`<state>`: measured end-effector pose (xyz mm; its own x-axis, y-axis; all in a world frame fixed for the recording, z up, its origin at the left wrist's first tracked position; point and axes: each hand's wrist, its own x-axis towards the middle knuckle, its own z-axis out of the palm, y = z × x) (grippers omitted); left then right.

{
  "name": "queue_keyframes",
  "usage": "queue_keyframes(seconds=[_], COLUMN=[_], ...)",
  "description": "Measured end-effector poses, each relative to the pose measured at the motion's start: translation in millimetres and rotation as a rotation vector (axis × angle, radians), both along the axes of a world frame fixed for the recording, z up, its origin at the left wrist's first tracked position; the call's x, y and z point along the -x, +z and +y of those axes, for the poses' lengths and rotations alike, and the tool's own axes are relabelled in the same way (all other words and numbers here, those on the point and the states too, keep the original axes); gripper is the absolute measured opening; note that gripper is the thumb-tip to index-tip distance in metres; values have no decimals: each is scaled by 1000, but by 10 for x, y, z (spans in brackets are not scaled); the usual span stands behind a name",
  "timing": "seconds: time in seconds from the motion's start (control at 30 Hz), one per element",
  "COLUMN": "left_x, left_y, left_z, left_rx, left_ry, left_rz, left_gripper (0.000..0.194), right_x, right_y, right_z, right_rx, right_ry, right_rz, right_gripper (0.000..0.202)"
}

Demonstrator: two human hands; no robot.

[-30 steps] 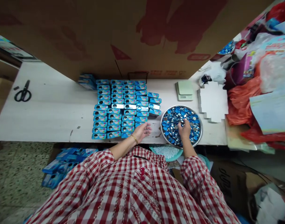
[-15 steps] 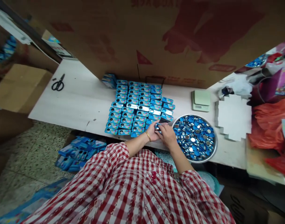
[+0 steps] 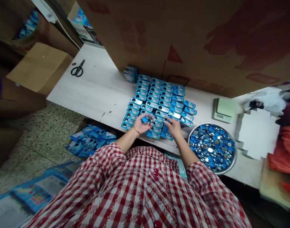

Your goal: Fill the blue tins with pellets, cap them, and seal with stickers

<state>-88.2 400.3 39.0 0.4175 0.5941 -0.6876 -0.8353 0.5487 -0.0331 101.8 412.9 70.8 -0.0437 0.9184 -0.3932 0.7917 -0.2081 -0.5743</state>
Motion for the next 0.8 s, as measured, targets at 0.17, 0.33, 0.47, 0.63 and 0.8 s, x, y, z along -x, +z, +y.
queue_keyframes(seconds=[0.17, 0.33, 0.47, 0.63, 0.8], left_x=[416, 530, 611, 672, 663], left_y=[-53, -54, -90, -132, -164], left_z=[-163, -252, -260, -256, -251], left_rx=[26, 38, 49, 44, 50], left_ry=[67, 79, 107, 110, 107], left_rz=[101, 83, 56, 28, 10], left_gripper=[27, 27, 27, 26, 25], right_x=[383, 690, 708, 697, 770], right_y=[-64, -96, -150, -163, -169], right_z=[-81, -70, -78, -144, -83], right_rx=[256, 158, 163, 152, 224], right_ry=[251, 506, 568, 620, 580], right_rz=[-94, -345, -465, -507, -676], right_gripper=[34, 18, 21, 25, 27])
